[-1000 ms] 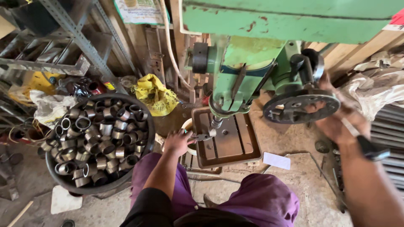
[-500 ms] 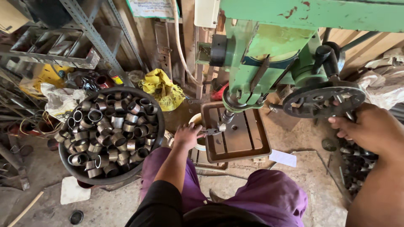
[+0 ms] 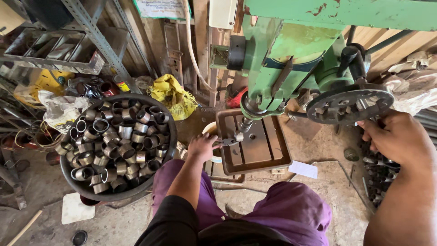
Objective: The person operates a drill press to drill holes into small metal cylindrical parts. They pick parts from a bucket, position them under the drill bit, lower the drill using the handwheel, and then return the finished parts to the bucket.
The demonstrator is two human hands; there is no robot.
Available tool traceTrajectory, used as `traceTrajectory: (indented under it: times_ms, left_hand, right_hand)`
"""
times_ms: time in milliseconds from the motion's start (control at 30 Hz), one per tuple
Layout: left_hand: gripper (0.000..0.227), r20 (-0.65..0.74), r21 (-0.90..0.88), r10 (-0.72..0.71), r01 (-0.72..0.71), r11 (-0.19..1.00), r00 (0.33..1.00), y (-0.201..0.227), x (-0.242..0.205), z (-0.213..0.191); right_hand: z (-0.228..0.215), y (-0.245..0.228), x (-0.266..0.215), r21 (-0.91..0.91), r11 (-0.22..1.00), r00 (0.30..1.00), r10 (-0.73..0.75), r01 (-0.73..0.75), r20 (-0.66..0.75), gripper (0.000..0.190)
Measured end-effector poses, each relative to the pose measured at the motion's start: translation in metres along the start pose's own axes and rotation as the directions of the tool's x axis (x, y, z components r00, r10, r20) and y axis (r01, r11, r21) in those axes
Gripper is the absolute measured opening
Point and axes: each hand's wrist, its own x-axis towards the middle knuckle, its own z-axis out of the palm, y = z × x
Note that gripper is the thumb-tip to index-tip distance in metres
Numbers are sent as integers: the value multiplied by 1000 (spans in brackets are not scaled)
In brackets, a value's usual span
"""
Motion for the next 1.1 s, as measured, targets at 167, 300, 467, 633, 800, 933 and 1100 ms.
traceTrajectory:
  times_ms: [167,300,467,633,800,933,1100]
  left_hand:
    - [44,12,-13,-10,10,1000,1000,2,-2,-6]
    - [43,2,-22,-3,3,1000,1000,0,-1,-4]
    - [43,-17,54,38,-37,998,999,-4,5,2]
    - [41,-41,14,20,-19,1000,999,-2,0,2]
    - [44,-11,9,1,0,1000,1000,1,0,-3]
    - [44,-20,1,0,0,1000,1000,0,1,0]
    - [45,-143,-6,40,-41,999,989,-5,3,10]
  right_hand:
    - [2,2,-2,-25,999,999,38,-38,-26,37]
    - [18,18,4,-7,998,994,62,-62,-89,39]
    - [55,34,5,48,974,935,-199,222,-294,28]
    - [41,29,5,93,992,982,-65,83,-179,33]
    - [7,12,2,-209,975,995,61,-77,-83,42]
    - [27,24,9,-166,986,983,-53,23,-175,35]
    - [65,31,1,-119,961,880,-276,249,-386,21]
